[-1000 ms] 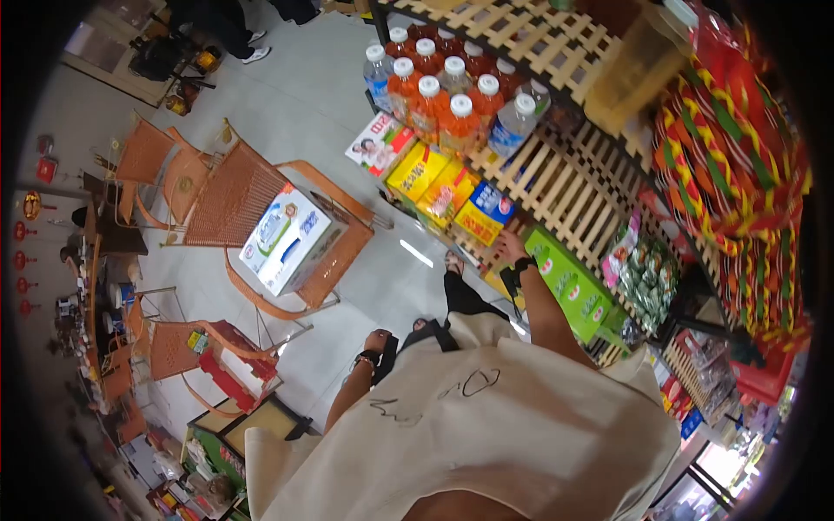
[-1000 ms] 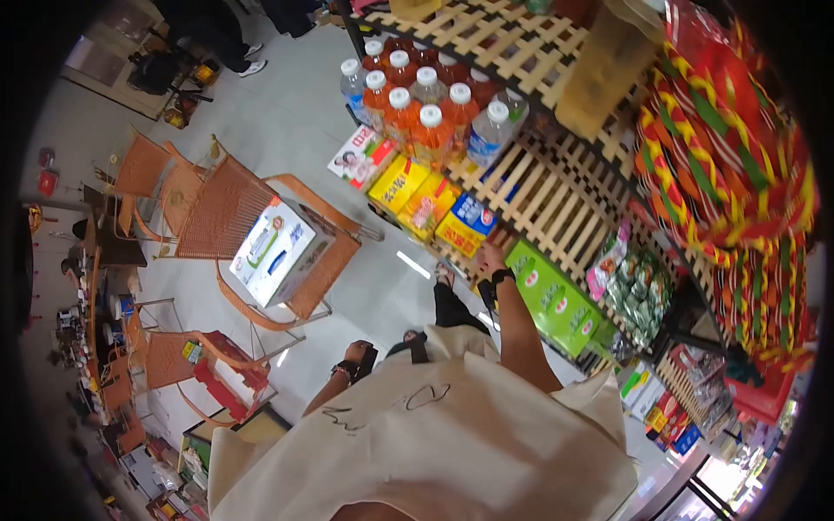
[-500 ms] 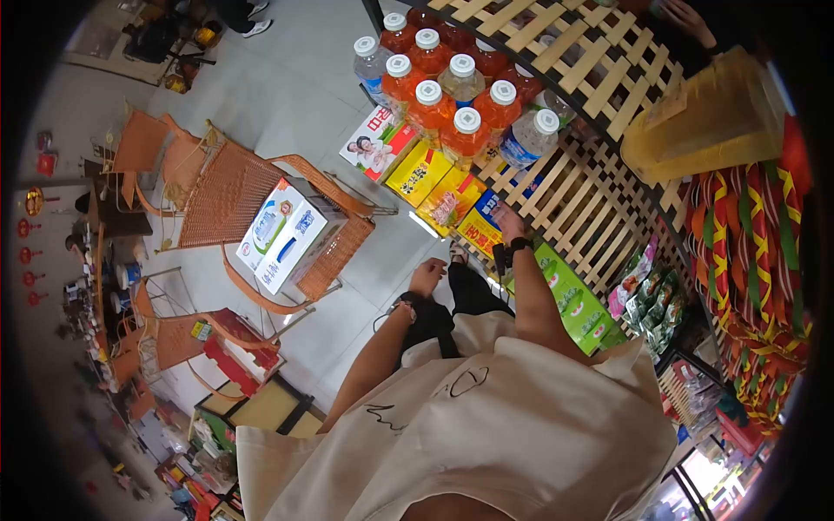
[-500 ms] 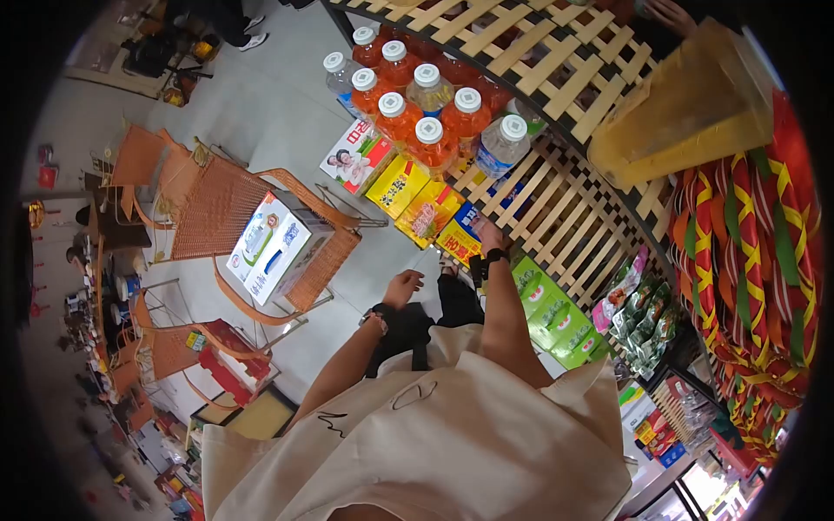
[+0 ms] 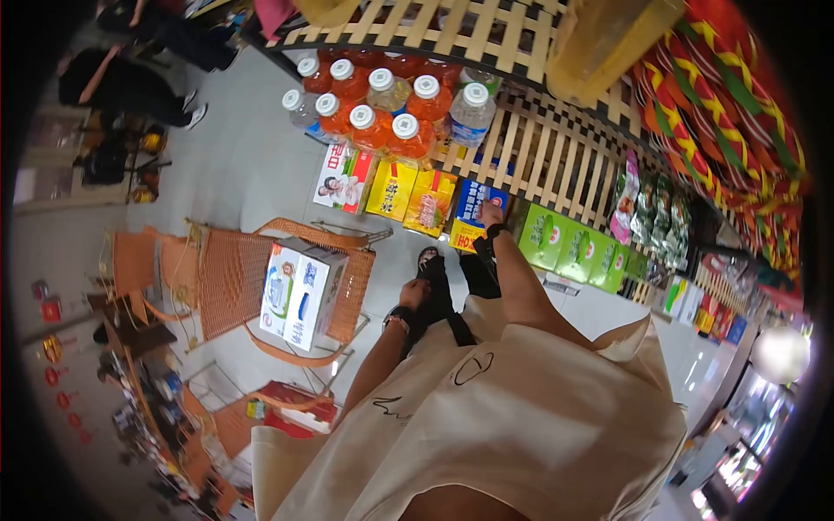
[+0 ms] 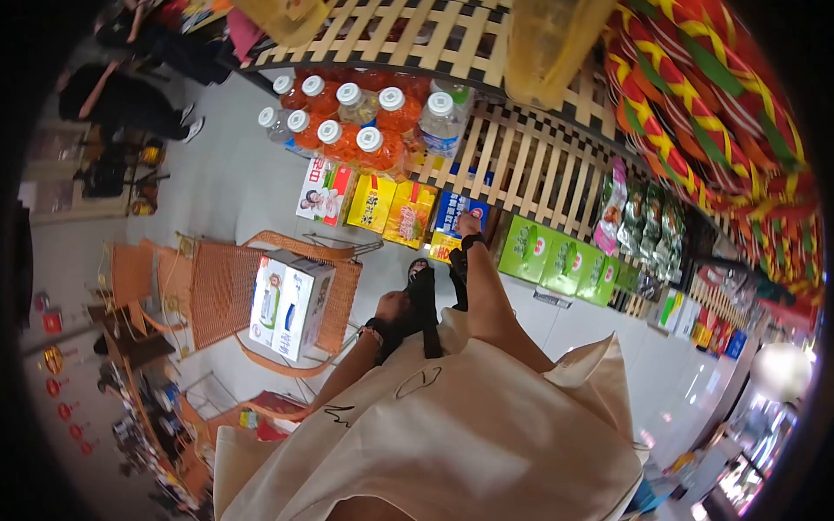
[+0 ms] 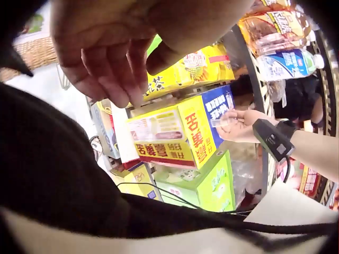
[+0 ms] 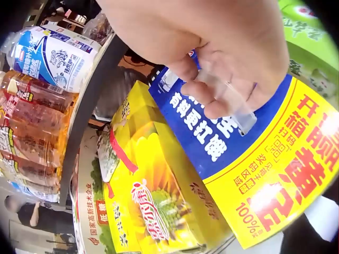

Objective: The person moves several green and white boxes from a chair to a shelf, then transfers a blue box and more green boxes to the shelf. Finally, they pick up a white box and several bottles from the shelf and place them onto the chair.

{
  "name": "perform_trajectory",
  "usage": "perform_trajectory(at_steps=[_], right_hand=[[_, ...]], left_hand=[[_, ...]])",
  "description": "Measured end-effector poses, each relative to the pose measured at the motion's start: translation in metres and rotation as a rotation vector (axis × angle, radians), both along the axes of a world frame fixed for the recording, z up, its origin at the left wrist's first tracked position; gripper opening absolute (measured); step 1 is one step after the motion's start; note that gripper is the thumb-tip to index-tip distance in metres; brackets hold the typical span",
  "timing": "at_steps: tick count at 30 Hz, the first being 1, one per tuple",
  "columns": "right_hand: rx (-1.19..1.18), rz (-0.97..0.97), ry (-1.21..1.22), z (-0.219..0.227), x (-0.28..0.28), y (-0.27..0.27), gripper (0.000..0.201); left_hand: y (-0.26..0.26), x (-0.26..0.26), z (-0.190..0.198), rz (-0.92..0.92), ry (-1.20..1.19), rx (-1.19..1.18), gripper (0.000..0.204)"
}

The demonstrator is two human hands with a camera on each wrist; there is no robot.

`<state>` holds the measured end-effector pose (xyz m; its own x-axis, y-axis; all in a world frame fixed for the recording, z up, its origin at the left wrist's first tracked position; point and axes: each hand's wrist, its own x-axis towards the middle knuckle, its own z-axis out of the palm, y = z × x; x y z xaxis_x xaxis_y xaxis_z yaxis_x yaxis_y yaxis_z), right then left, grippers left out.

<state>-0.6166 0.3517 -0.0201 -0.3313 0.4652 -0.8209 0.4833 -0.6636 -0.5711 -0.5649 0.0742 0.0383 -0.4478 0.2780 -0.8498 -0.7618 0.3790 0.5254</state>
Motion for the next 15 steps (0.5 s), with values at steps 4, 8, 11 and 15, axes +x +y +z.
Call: perform_trajectory(at_steps=[4,8,11,15], right_hand=[[0.176,0.022,-0.188,-0.006,0.033,-0.034,0.031],[0.193,0.111,-0.347,0.007,0.068,-0.068,0.043],[0.346,0.137,-0.555,-0.02,0.091,-0.104,0.052],[0.439,0.32,-0.543,-0.087,0.131,-0.151,0.059]], left_hand=[[0.003,-0.046,-0.007,-0.141,0.046,0.078,0.021],[0.028,-0.074,-0.009,-0.398,-0.045,0.175,0.023],[0.058,-0.068,-0.003,-0.469,-0.093,0.187,0.027],[0.086,-0.03,-0.011,-0.435,-0.21,0.158,0.025]])
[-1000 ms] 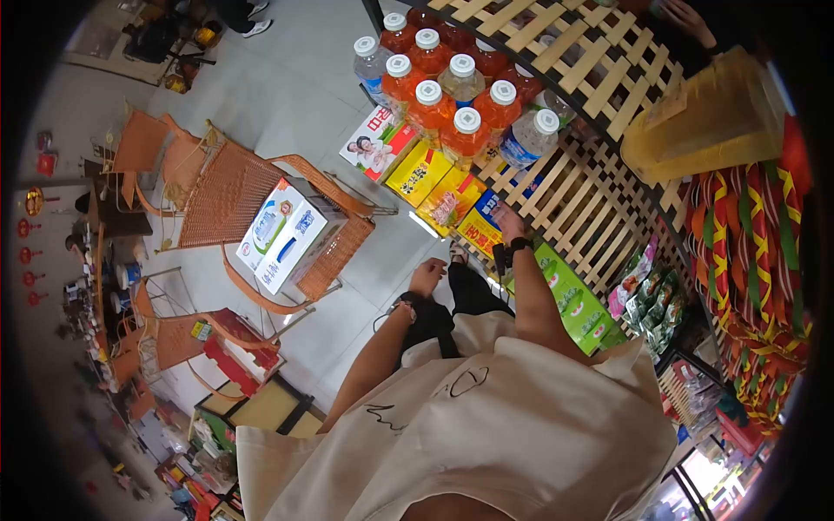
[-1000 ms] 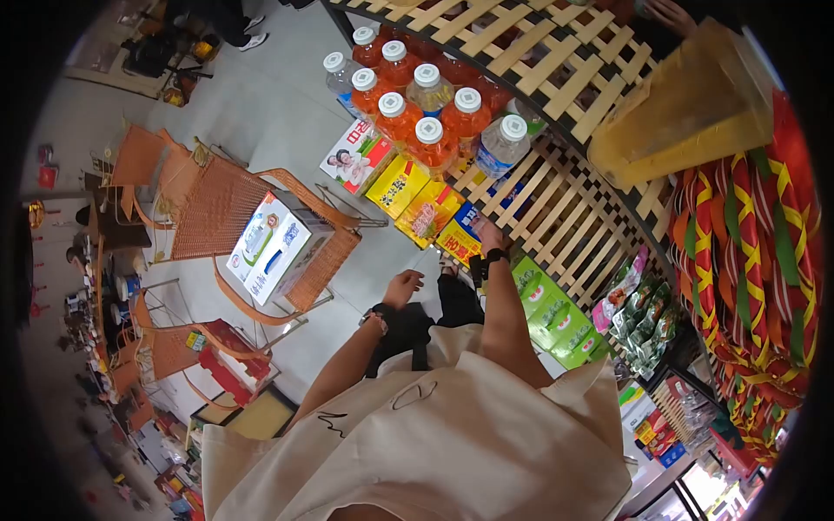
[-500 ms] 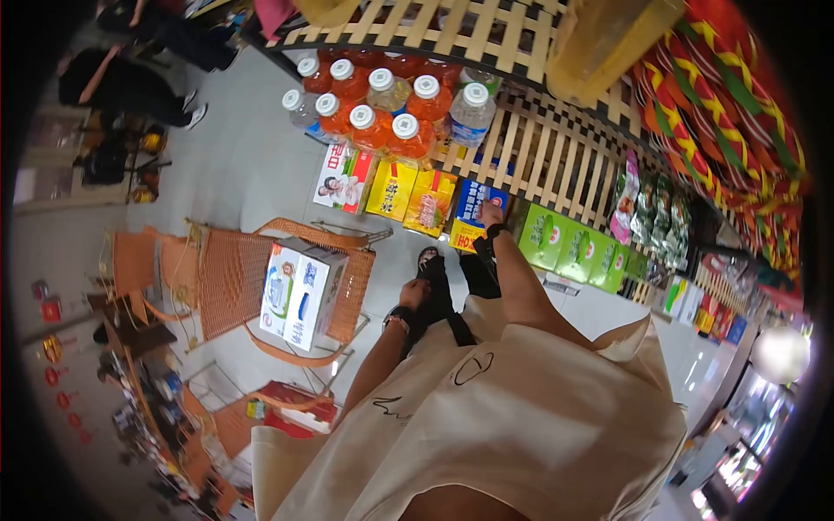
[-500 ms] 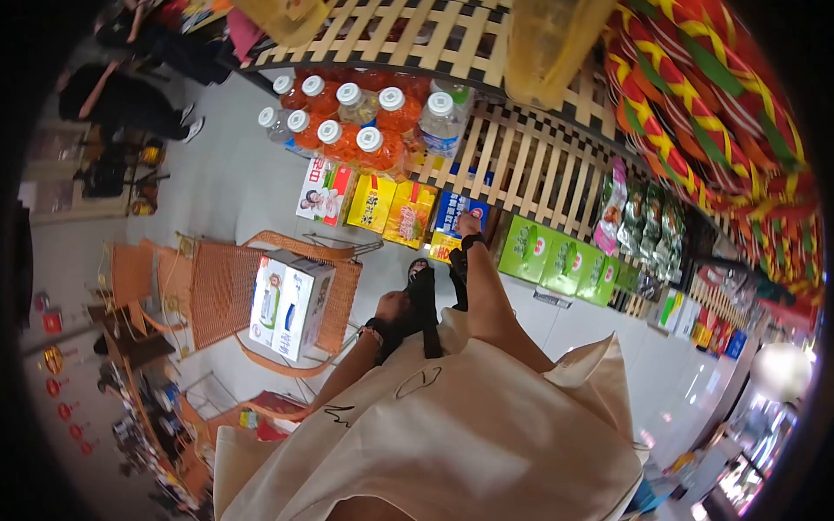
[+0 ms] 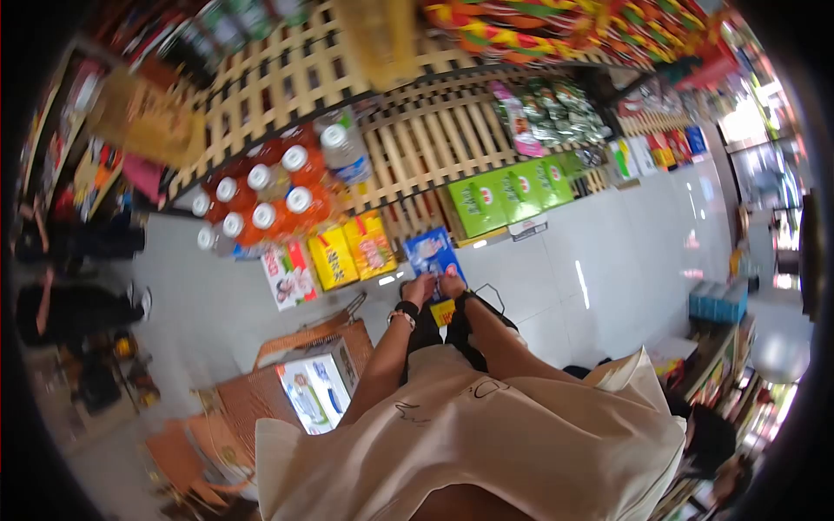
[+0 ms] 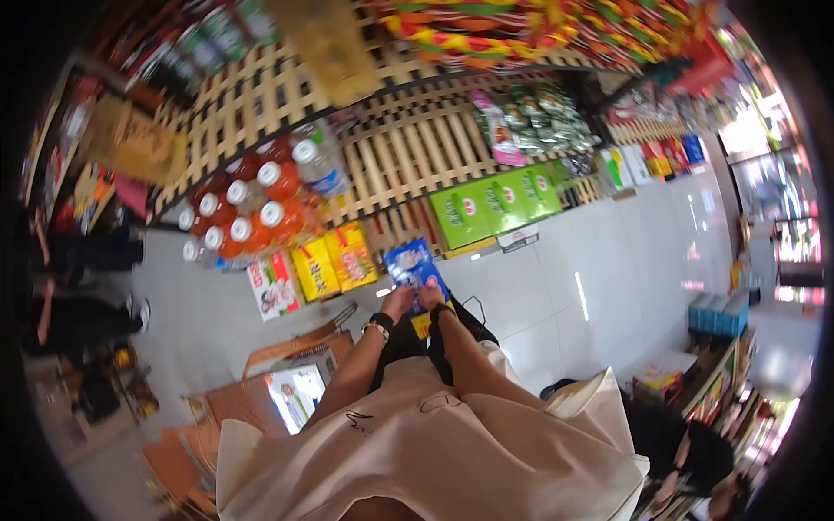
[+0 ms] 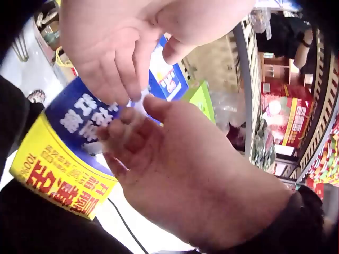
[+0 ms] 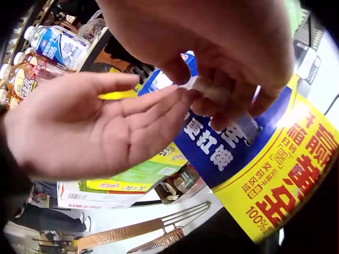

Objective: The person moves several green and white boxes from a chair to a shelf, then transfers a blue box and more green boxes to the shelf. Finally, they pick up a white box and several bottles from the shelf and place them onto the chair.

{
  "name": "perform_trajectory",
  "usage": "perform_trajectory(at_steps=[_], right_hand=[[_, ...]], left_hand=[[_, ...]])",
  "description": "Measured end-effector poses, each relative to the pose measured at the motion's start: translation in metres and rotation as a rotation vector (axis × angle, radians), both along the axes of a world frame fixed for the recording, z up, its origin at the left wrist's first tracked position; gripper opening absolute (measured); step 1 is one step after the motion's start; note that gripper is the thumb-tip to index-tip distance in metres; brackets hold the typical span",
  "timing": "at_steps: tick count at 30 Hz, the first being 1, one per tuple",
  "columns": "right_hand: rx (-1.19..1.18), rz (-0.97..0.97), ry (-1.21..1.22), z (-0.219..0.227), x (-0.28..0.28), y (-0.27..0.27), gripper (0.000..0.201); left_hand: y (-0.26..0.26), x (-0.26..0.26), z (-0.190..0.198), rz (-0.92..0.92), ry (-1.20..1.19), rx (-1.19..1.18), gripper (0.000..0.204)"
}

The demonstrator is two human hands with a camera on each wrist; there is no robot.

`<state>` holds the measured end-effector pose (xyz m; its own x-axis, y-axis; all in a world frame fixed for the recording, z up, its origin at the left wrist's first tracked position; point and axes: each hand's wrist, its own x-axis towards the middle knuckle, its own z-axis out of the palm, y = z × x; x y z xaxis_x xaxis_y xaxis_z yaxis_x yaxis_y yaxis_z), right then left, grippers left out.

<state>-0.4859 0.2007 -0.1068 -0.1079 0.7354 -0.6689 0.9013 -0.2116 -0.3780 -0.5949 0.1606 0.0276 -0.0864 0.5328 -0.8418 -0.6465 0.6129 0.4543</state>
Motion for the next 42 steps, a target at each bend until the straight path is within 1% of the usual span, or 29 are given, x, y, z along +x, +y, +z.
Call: perform_trajectory(at_steps=[1,2,3,4,5,6,7,8,9,11,15,17,18,19,21,22,23,25,26,28,31,32,33,35,37,38,39,40,42], right_hand=[[-0.015,0.015,0.002,0.008,0.01,-0.009,0.058],[-0.163,-0.168,0.051,0.136,0.011,-0.002,0.059],[-0.198,-0.261,0.055,0.125,0.021,-0.011,0.06],[-0.193,-0.239,0.082,0.129,0.031,-0.02,0.069],[-0.177,-0.209,0.101,0.111,0.04,-0.029,0.075],[-0.286,-0.253,0.115,0.14,0.049,-0.03,0.078],[-0.335,-0.277,0.114,0.131,0.059,-0.035,0.078],[-0.399,-0.216,0.174,0.073,0.07,-0.045,0.08],[-0.299,-0.202,0.172,0.066,0.078,-0.049,0.079],[-0.361,-0.152,0.146,0.153,0.095,-0.029,0.067],[-0.397,-0.269,0.12,0.179,0.133,-0.018,0.068],[-0.43,-0.246,0.303,0.188,0.161,-0.004,0.065],[-0.356,-0.212,0.401,0.182,0.174,-0.002,0.065],[-0.344,-0.214,0.418,0.162,0.186,-0.002,0.065],[-0.149,-0.264,0.449,0.108,0.205,-0.005,0.053],[-0.273,-0.272,0.439,0.117,0.223,0.009,0.064],[-0.133,-0.347,0.465,0.126,0.237,0.013,0.054],[-0.106,-0.421,0.521,0.131,0.274,0.021,0.053],[-0.105,-0.455,0.555,0.131,0.291,0.026,0.052],[-0.101,-0.514,0.625,0.137,0.322,0.037,0.05],[-0.094,-0.584,0.726,0.14,0.356,0.051,0.048],[-0.092,-0.605,0.757,0.14,0.365,0.055,0.047],[-0.089,-0.618,0.78,0.14,0.374,0.058,0.046],[-0.085,-0.649,0.829,0.145,0.39,0.066,0.045],[-0.078,-0.657,0.87,0.15,0.405,0.075,0.043],[-0.08,-0.667,0.895,0.15,0.412,0.079,0.043],[-0.091,-0.678,0.892,0.148,0.419,0.082,0.042],[-0.146,-0.774,0.893,0.119,0.421,0.083,0.024],[-0.181,-0.775,0.846,0.127,0.432,0.095,0.024]], left_hand=[[0.0,0.008,-0.024,-0.115,-0.108,0.058,0.028],[0.0,0.019,-0.028,-0.106,-0.113,0.018,0.028],[0.001,0.03,-0.028,-0.099,-0.117,-0.022,0.029],[0.001,0.039,-0.035,-0.097,-0.093,-0.12,0.029],[0.001,0.05,-0.048,-0.091,-0.067,-0.214,0.03],[-0.002,0.063,-0.057,-0.087,-0.053,-0.281,0.03],[-0.003,0.072,-0.062,-0.103,-0.087,-0.279,0.03],[-0.005,0.081,-0.062,-0.107,-0.119,-0.29,0.031],[-0.007,0.09,-0.063,-0.118,-0.149,-0.301,0.031],[-0.007,0.107,-0.067,-0.151,-0.181,-0.316,0.031],[0.001,0.136,-0.066,-0.226,-0.182,-0.323,0.031],[0.019,0.161,-0.051,-0.27,-0.194,-0.308,0.032],[0.028,0.176,-0.048,-0.294,-0.201,-0.301,0.032],[0.038,0.188,-0.045,-0.319,-0.206,-0.289,0.032],[0.06,0.223,-0.04,-0.375,-0.212,-0.263,0.032],[0.069,0.236,-0.036,-0.405,-0.209,-0.249,0.033],[0.077,0.244,-0.034,-0.44,-0.195,-0.237,0.033],[0.096,0.275,-0.034,-0.53,-0.196,-0.209,0.03],[0.107,0.293,-0.025,-0.589,-0.18,-0.258,0.028],[0.121,0.324,-0.044,-0.627,-0.096,-0.224,0.024],[0.136,0.369,-0.003,-0.595,-0.074,-0.199,0.02],[0.143,0.379,0.005,-0.669,-0.056,-0.188,0.018],[0.147,0.387,-0.007,-0.679,-0.089,-0.183,0.018],[0.16,0.406,0.006,-0.765,-0.059,-0.2,0.018],[0.17,0.411,-0.068,-0.81,-0.049,-0.163,0.019],[0.174,0.418,-0.066,-0.897,-0.101,-0.163,0.02],[0.178,0.427,-0.045,-0.968,-0.076,-0.162,0.02],[0.183,0.438,-0.025,-1.019,-0.018,-0.149,0.021],[0.199,0.451,-0.017,-1.121,0.036,-0.137,0.022]])
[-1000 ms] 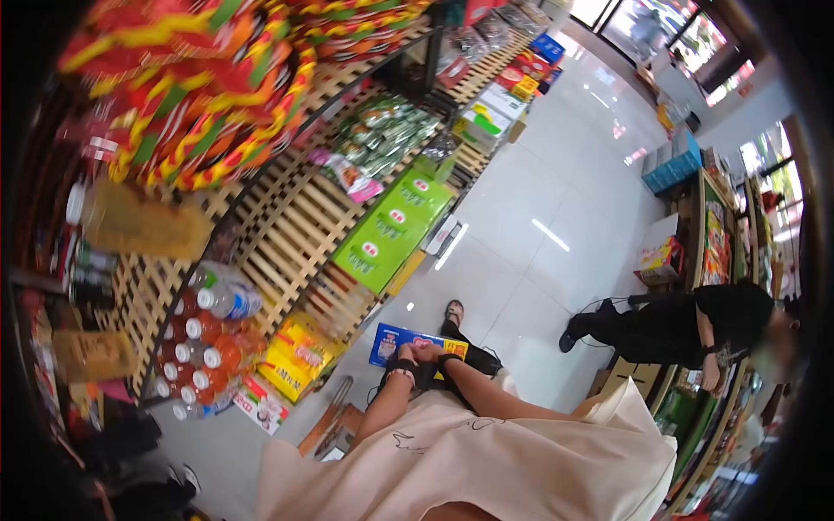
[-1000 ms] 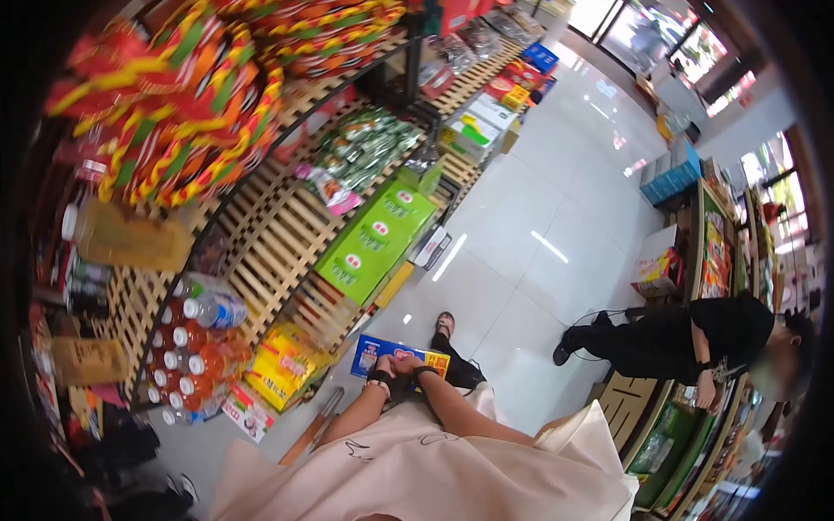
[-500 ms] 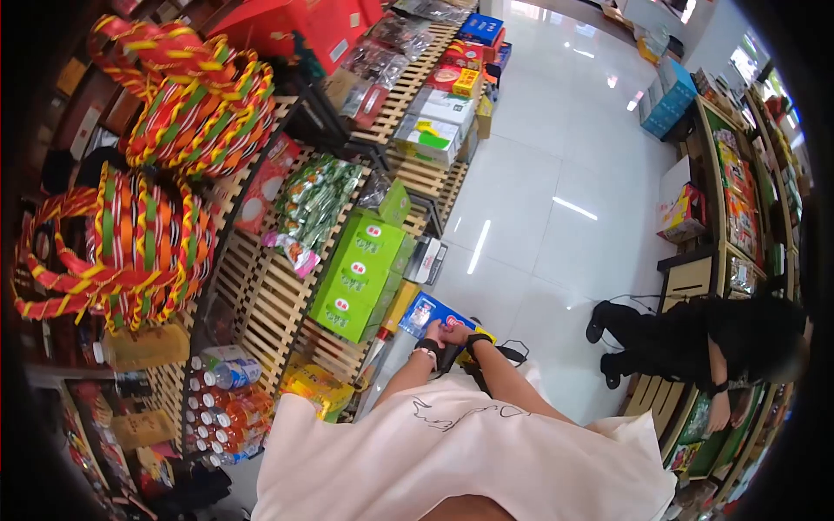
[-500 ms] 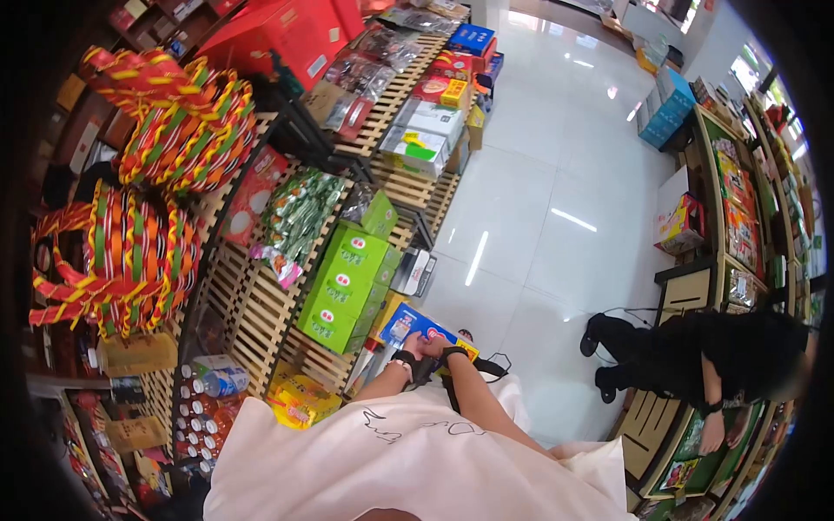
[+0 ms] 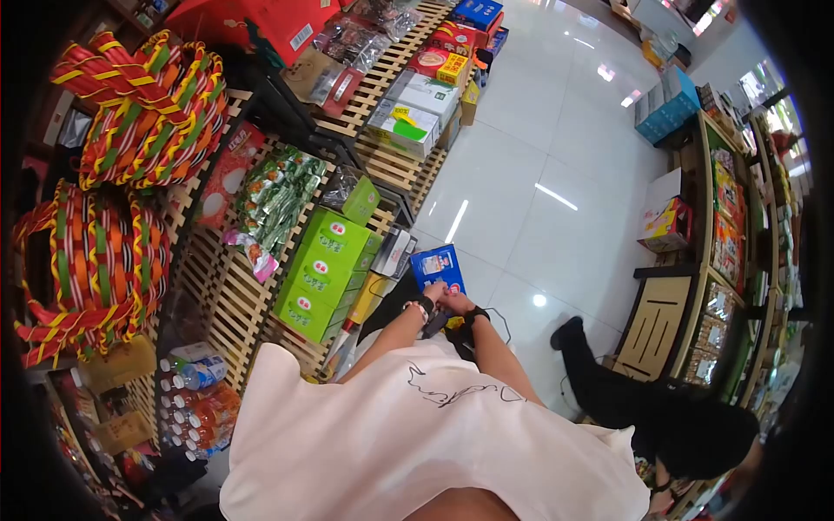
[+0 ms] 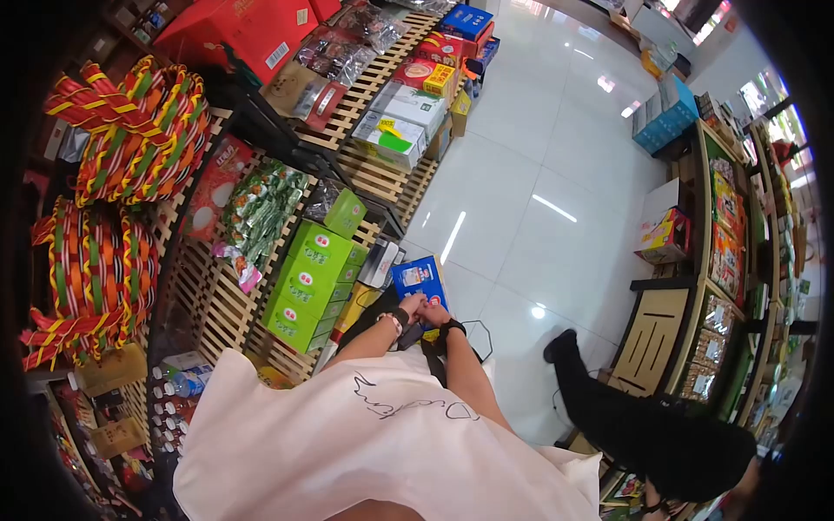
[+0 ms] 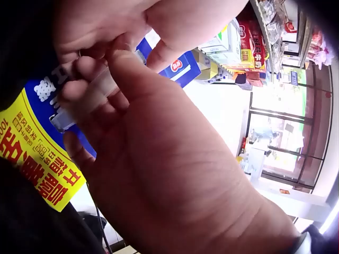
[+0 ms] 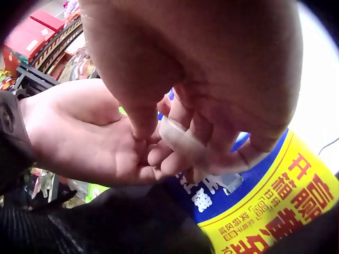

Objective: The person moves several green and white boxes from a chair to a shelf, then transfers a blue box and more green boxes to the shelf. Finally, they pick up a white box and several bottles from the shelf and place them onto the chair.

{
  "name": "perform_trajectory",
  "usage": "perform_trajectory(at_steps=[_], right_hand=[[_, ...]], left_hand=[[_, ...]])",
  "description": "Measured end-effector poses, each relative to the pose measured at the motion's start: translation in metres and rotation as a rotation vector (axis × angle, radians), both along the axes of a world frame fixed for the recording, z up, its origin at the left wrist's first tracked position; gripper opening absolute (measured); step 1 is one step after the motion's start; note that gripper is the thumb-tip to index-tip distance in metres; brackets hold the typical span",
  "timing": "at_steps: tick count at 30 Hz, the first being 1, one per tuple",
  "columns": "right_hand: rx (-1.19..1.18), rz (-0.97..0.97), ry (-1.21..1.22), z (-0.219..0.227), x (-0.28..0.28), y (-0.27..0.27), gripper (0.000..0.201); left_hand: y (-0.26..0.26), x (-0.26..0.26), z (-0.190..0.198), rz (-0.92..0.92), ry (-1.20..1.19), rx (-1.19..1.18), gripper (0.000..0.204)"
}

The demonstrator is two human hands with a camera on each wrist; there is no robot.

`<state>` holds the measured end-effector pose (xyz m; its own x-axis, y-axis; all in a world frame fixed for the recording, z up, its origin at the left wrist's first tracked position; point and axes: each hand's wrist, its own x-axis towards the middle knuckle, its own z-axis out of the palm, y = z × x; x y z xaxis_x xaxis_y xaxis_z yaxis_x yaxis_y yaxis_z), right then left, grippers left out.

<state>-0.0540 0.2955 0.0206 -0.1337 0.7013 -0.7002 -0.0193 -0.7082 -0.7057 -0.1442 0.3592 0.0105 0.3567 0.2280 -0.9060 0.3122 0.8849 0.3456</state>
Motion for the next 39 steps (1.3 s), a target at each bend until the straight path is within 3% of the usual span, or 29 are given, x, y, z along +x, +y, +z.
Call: perform_trajectory(at_steps=[3,8,12,16,17,19,20,21,23,25,27,29,31,33,35,39], right_hand=[[-0.036,0.008,-0.019,0.017,0.017,0.029,0.022],[-0.017,-0.003,-0.067,-0.006,0.045,0.08,0.03],[-0.12,0.01,-0.064,-0.024,0.066,0.133,0.025],[0.203,0.001,-0.407,-0.043,0.079,0.179,0.056],[-0.077,0.047,-0.536,0.0,0.083,0.199,0.06],[-0.088,0.104,-0.534,0.014,0.088,0.226,0.06],[-0.103,0.148,-0.522,0.036,0.093,0.242,0.061],[-0.121,0.188,-0.505,0.059,0.094,0.253,0.061],[-0.133,0.134,-0.467,0.063,0.096,0.266,0.061],[-0.107,0.118,-0.636,0.048,0.105,0.269,0.06],[0.047,0.056,-0.565,0.011,0.116,0.271,0.051],[-0.053,0.129,-0.545,0.038,0.121,0.293,0.048],[-0.049,0.265,-0.536,0.049,0.12,0.312,0.051],[0.026,0.274,-0.561,0.049,0.119,0.329,0.05],[-0.049,0.449,-0.448,0.047,0.127,0.35,0.048],[0.102,0.469,-0.371,0.03,0.122,0.38,0.051]], left_hand=[[0.024,0.013,-0.013,-0.042,-0.035,-0.039,0.022],[0.08,0.042,-0.024,-0.071,-0.079,-0.096,0.021],[0.132,0.064,-0.02,-0.052,-0.1,-0.121,0.021],[0.185,0.082,-0.015,0.115,-0.151,-0.142,0.021],[0.192,0.084,-0.012,0.233,-0.181,-0.162,0.02],[0.217,0.086,-0.004,0.254,-0.144,-0.189,0.019],[0.229,0.089,0.028,0.256,-0.117,-0.191,0.019],[0.235,0.089,0.027,0.304,-0.151,-0.204,0.021],[0.251,0.09,0.03,0.203,-0.089,-0.21,0.014],[0.258,0.103,0.035,0.249,-0.096,-0.152,0.015],[0.26,0.119,0.041,0.346,-0.011,-0.019,0.014],[0.272,0.125,0.047,0.326,0.099,0.113,0.015],[0.282,0.124,0.012,0.328,0.203,0.14,0.016],[0.293,0.119,-0.006,0.403,0.361,0.214,0.023],[0.304,0.122,0.024,0.555,0.251,0.132,0.017],[0.329,0.105,0.016,0.636,0.02,-0.016,0.017]])
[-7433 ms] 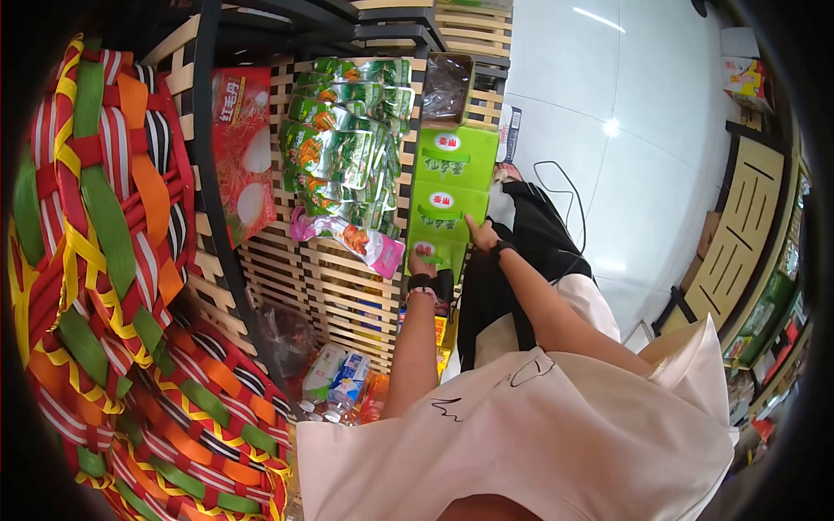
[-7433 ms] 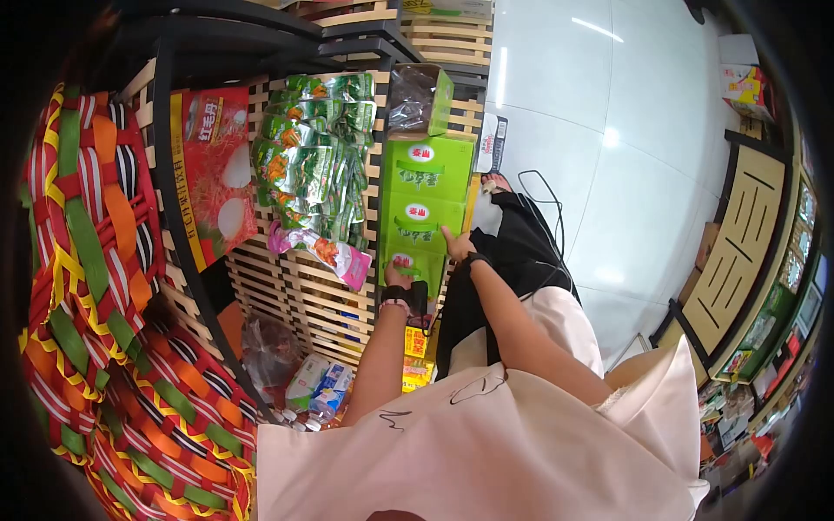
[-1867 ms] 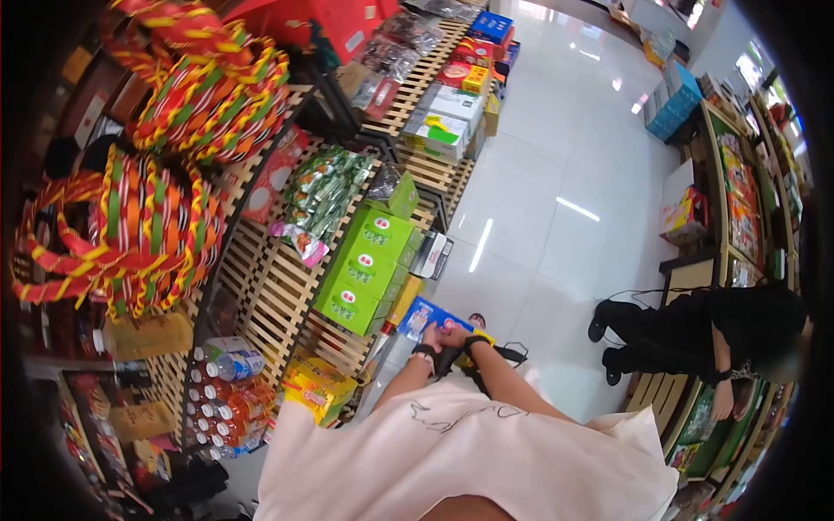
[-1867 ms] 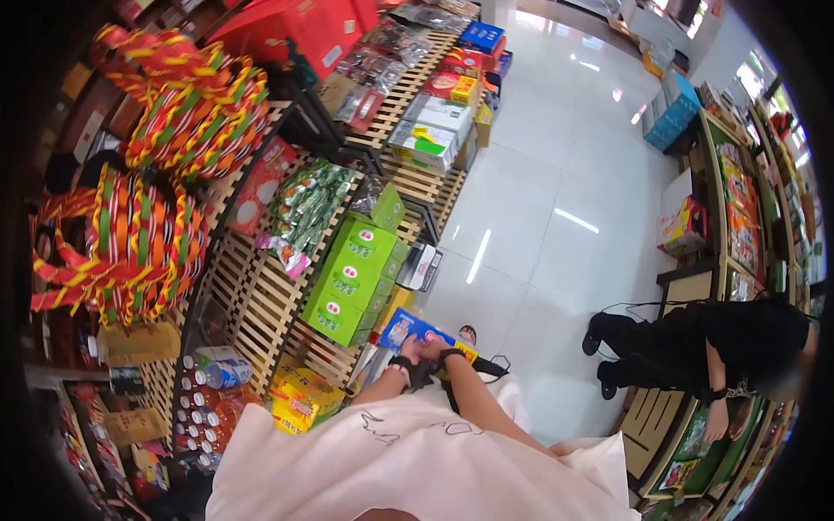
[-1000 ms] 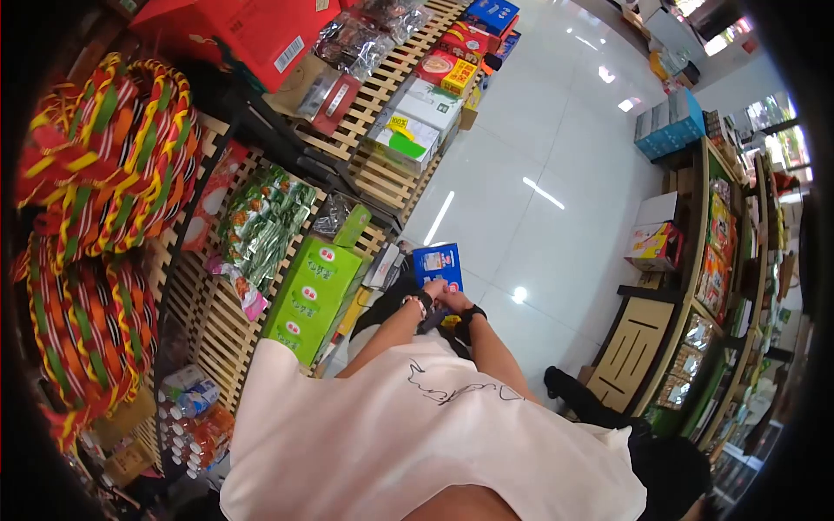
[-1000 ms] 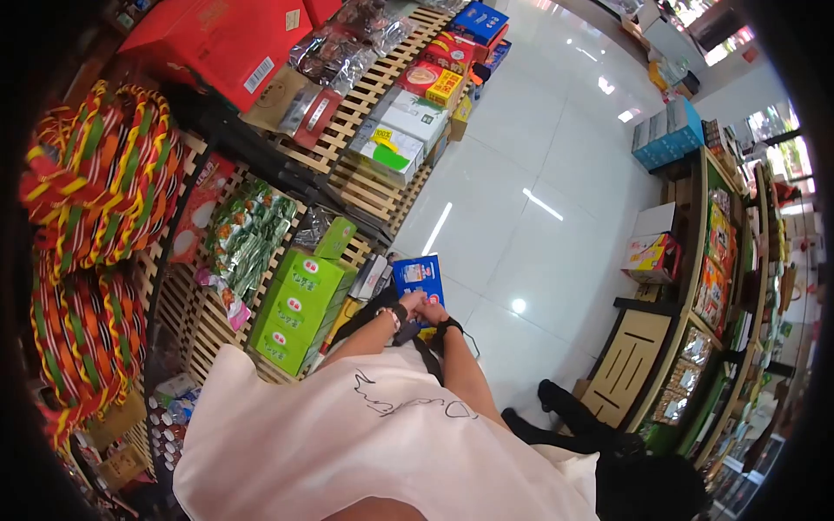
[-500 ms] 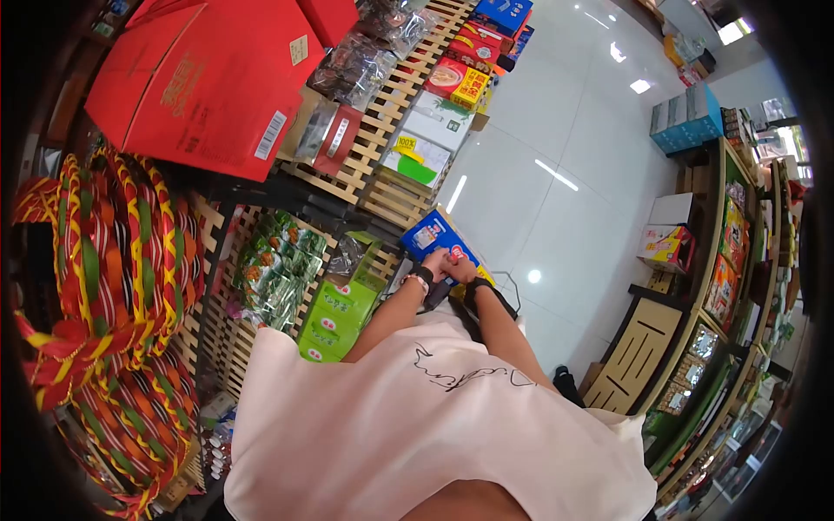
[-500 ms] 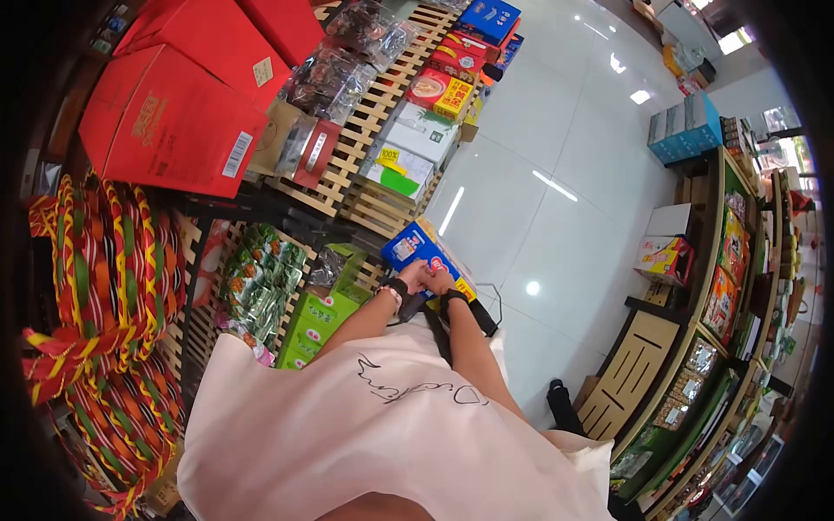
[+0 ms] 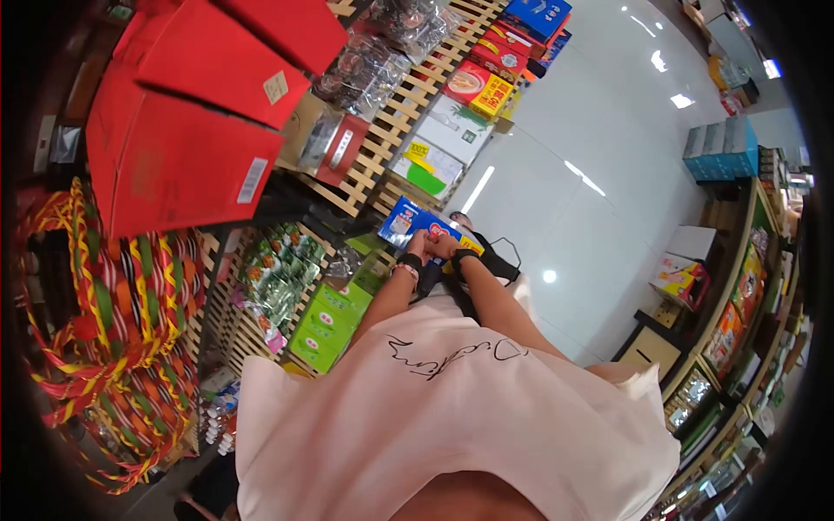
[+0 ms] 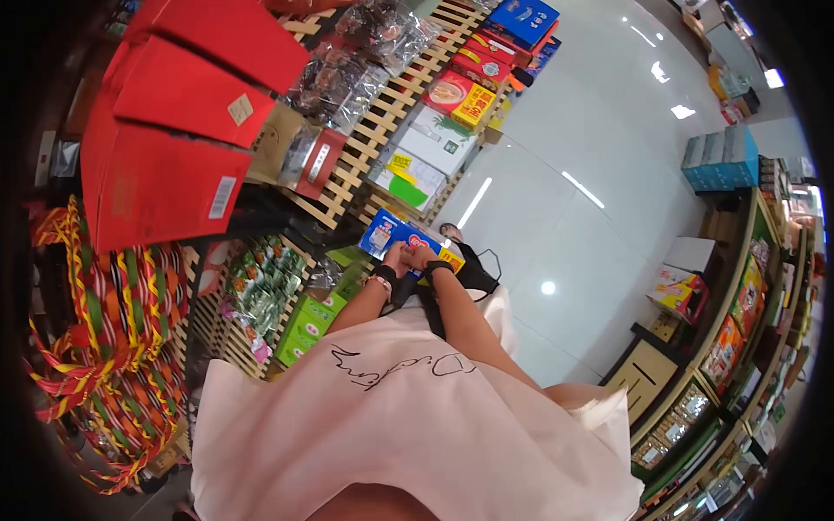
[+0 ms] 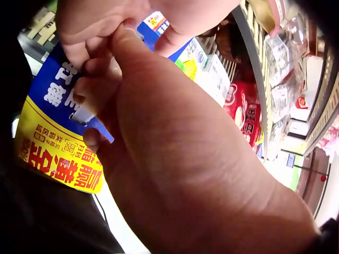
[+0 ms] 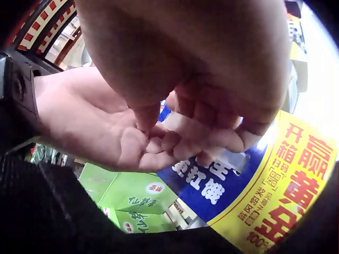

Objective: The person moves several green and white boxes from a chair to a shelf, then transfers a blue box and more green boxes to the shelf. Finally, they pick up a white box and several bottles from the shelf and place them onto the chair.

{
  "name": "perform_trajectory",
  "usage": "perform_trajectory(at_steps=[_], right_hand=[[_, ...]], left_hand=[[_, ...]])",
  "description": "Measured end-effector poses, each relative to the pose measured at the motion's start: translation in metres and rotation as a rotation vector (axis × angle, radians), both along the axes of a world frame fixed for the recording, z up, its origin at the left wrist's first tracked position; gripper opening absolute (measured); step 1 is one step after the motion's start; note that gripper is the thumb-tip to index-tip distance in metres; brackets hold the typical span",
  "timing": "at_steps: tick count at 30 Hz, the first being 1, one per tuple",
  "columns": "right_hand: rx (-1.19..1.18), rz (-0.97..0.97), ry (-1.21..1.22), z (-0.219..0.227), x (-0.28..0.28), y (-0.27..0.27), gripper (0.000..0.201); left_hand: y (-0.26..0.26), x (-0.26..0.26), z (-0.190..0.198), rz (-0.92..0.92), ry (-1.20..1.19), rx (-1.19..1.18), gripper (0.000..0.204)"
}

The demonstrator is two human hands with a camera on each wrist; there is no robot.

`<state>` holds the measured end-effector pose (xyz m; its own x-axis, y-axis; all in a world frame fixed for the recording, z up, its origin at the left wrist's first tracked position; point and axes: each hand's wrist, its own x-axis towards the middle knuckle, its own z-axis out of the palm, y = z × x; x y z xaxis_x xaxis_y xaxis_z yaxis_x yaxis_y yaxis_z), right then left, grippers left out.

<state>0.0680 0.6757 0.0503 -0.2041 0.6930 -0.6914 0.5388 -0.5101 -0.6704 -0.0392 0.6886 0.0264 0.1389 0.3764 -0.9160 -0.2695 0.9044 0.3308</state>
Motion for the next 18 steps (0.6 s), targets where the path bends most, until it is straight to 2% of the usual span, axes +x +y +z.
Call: perform_trajectory(at_steps=[1,2,4,6,8,9,11,14,18], right_hand=[[-0.009,0.035,-0.003,-0.004,-0.001,0.009,0.053],[-0.007,0.04,0.009,-0.01,-0.001,0.019,0.053],[-0.011,0.188,-0.054,-0.006,-0.002,0.031,0.055],[-0.041,0.184,-0.007,-0.01,-0.001,0.043,0.054],[0.065,0.151,0.098,-0.024,-0.003,0.053,0.053],[0.062,0.161,0.102,-0.02,-0.003,0.061,0.053],[0.024,0.064,0.285,-0.004,-0.002,0.079,0.053],[0.024,0.099,0.291,-0.031,-0.016,0.094,0.053],[0.122,0.093,0.187,-0.028,-0.03,0.101,0.046]], left_hand=[[0.007,-0.002,0.002,-0.001,-0.085,-0.019,0.02],[0.018,-0.003,0.001,0.004,-0.073,-0.017,0.02],[0.029,-0.011,-0.002,-0.033,-0.088,-0.036,0.016],[0.037,-0.007,0.003,0.024,-0.072,-0.01,0.014],[0.05,-0.001,0.014,0.086,-0.026,0.018,0.019],[0.056,-0.001,0.013,0.095,-0.022,0.015,0.019],[0.072,-0.005,0.009,0.105,0.046,0.038,0.015],[0.093,-0.017,0.007,0.062,0.112,0.024,0.013],[0.101,-0.021,0.008,0.096,0.166,0.054,0.011]])
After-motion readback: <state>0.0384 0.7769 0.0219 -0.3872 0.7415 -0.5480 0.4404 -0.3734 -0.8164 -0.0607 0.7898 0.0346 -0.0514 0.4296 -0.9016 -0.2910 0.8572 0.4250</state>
